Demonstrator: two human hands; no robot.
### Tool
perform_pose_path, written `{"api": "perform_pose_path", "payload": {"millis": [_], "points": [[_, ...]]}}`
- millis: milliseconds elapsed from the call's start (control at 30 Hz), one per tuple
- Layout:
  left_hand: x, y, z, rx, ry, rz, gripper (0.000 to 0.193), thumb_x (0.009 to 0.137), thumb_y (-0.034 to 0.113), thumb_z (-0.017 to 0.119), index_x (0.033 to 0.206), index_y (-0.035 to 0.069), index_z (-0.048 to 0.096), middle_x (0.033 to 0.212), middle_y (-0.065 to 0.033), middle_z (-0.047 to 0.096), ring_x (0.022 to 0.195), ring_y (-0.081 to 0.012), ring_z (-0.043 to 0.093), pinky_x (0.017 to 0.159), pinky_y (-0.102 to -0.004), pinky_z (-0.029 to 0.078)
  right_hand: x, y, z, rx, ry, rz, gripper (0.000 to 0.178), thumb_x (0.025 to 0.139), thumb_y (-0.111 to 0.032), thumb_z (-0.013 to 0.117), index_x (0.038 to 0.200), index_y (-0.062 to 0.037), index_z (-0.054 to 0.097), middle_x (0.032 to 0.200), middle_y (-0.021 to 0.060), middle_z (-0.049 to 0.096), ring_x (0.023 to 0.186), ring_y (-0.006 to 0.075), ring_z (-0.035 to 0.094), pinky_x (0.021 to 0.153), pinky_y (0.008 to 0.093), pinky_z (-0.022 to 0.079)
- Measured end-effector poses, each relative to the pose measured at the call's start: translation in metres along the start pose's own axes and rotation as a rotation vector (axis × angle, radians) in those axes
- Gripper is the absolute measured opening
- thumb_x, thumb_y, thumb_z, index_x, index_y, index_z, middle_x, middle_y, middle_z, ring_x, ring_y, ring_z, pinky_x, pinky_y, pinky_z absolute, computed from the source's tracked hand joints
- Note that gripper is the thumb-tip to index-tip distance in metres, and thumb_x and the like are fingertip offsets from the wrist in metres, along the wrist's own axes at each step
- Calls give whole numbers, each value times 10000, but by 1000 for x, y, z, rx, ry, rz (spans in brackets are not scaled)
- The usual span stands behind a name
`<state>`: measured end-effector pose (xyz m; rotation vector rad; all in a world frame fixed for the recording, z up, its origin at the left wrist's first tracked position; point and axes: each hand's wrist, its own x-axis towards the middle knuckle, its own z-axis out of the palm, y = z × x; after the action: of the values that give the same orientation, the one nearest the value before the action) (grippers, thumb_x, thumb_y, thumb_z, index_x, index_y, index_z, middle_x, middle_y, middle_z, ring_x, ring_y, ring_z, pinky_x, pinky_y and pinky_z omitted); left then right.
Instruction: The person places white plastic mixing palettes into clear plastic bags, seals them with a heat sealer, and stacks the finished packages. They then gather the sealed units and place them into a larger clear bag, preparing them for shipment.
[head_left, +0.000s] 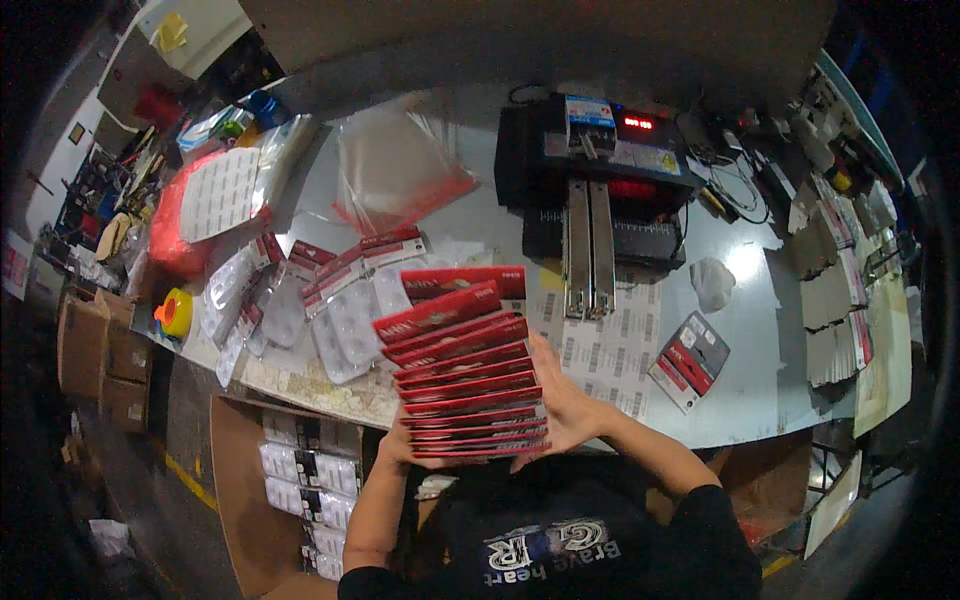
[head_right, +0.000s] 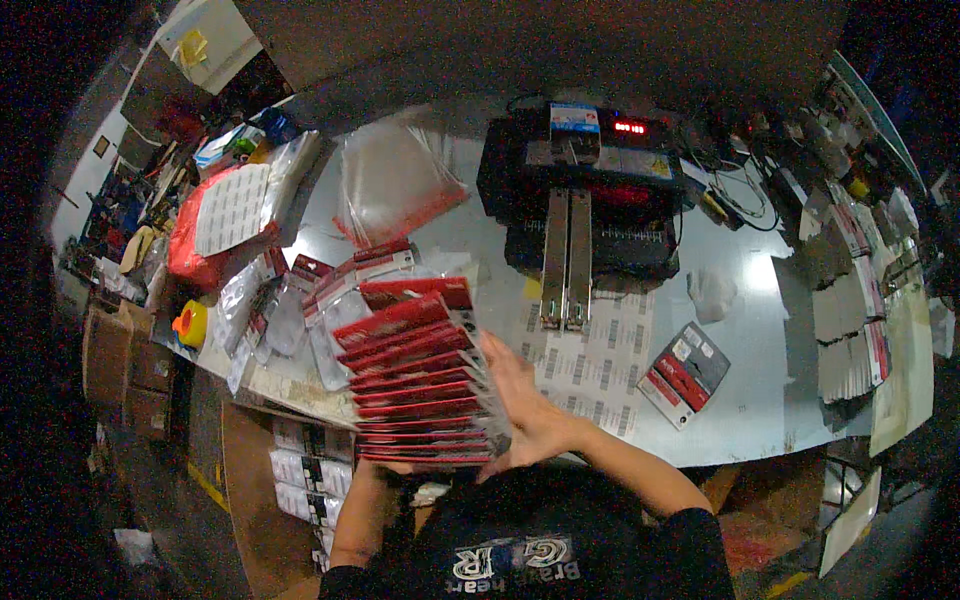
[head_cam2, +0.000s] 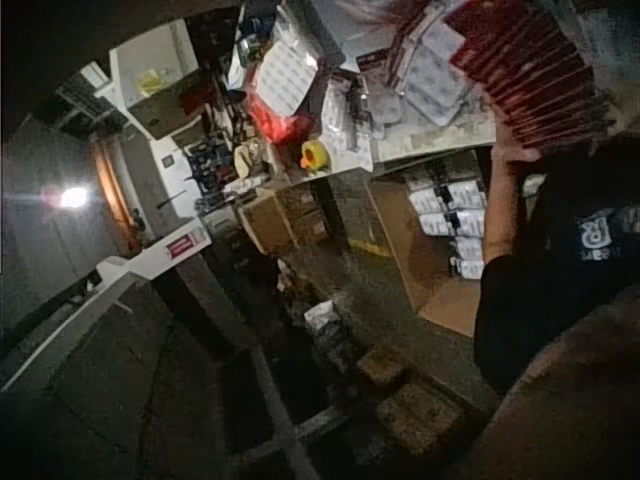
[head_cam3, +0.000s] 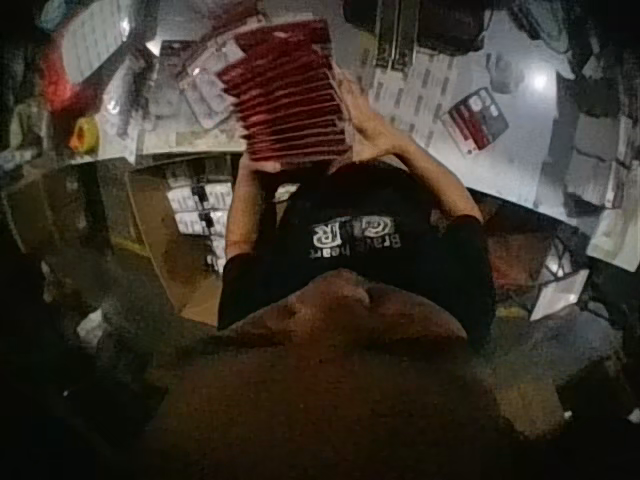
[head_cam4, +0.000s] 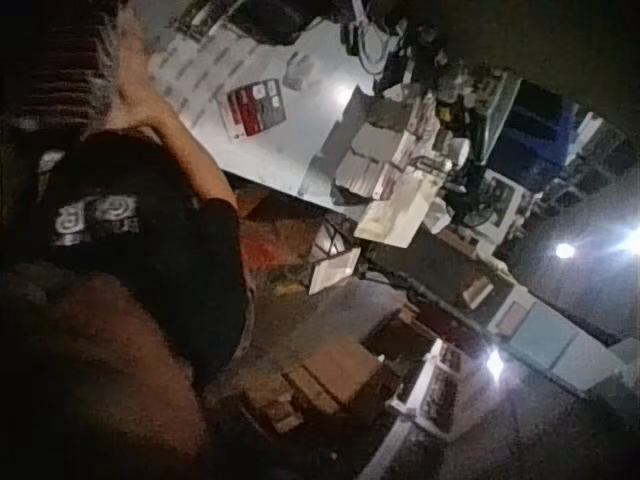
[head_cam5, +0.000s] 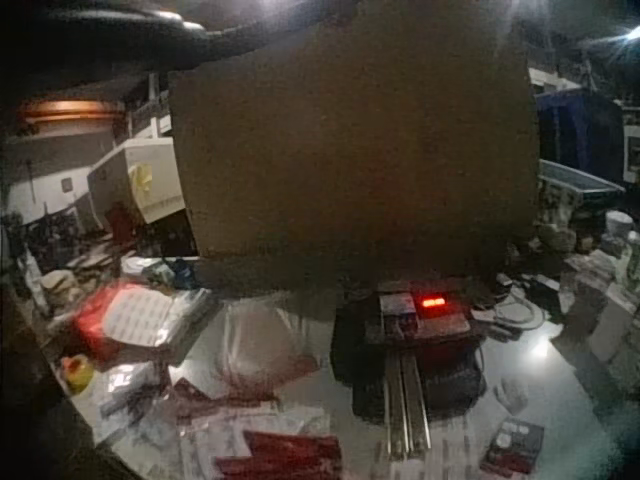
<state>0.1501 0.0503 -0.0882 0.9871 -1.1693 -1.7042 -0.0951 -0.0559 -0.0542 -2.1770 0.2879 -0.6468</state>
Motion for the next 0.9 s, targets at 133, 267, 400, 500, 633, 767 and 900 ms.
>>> {"api": "perform_pose_path", "payload": {"millis": [133, 267, 400, 500, 633, 767, 900], "points": [[12, -12, -4, 34, -1, -100, 971, 613, 594, 712, 1385, 126, 354, 1419, -113, 369, 1288, -374, 344, 1042, -558, 272, -6, 33, 12, -37, -92, 132, 1459, 478, -579, 824, 1395, 45, -124, 1450, 313, -56, 1357, 455, -22, 1085, 538, 21], [19, -19, -5, 482, 109, 278, 893, 529, 467, 837, 1271, 95, 507, 1309, -94, 487, 1197, -327, 439, 1037, -493, 270, -11, 33, 22, 194, -179, 198, 1378, 550, -560, 785, 1413, 14, -123, 1466, 285, -87, 1360, 455, -67, 1087, 539, -12], [25, -25, -4, 791, 25, 497, 914, 506, 479, 848, 1265, 108, 502, 1246, -74, 522, 1173, -260, 447, 1092, -425, 176, -4, 23, 22, 346, -133, 178, 1288, 564, -497, 778, 1444, -14, -30, 1486, 239, -75, 1371, 436, -41, 1109, 491, 12], [24, -32, -2, 948, 253, 583, 934, 504, 507, 843, 1273, 112, 488, 1253, -70, 522, 1172, -272, 451, 1088, -443, 200, 6, 21, 17, 315, -60, 102, 1261, 562, -466, 777, 1443, -5, 2, 1479, 255, -60, 1373, 430, -29, 1113, 487, 24], [18, -39, 1, 1108, 188, 485, 898, 609, 559, 761, 1325, 124, 439, 1300, -92, 500, 1193, -301, 457, 1064, -464, 272, 11, 17, 12, 360, -38, 120, 1275, 559, -450, 782, 1435, 3, -26, 1475, 271, -58, 1374, 429, -32, 1112, 481, 33], [7, -45, 1, 586, 19, 263, 880, 648, 574, 716, 1348, 137, 409, 1348, -98, 448, 1212, -304, 445, 1061, -462, 289, 5, 13, 12, 362, -109, 135, 1292, 597, -385, 784, 1421, -7, -136, 1475, 273, -139, 1381, 407, -92, 1109, 485, 4], [6, -48, 6, 445, 39, 200, 872, 667, 572, 695, 1363, 148, 386, 1380, -102, 410, 1224, -302, 436, 1054, -457, 310, -6, 18, 21, 195, -138, 150, 1280, 625, -301, 777, 1408, -21, -196, 1483, 255, -145, 1393, 367, -81, 1115, 476, 17]]}}
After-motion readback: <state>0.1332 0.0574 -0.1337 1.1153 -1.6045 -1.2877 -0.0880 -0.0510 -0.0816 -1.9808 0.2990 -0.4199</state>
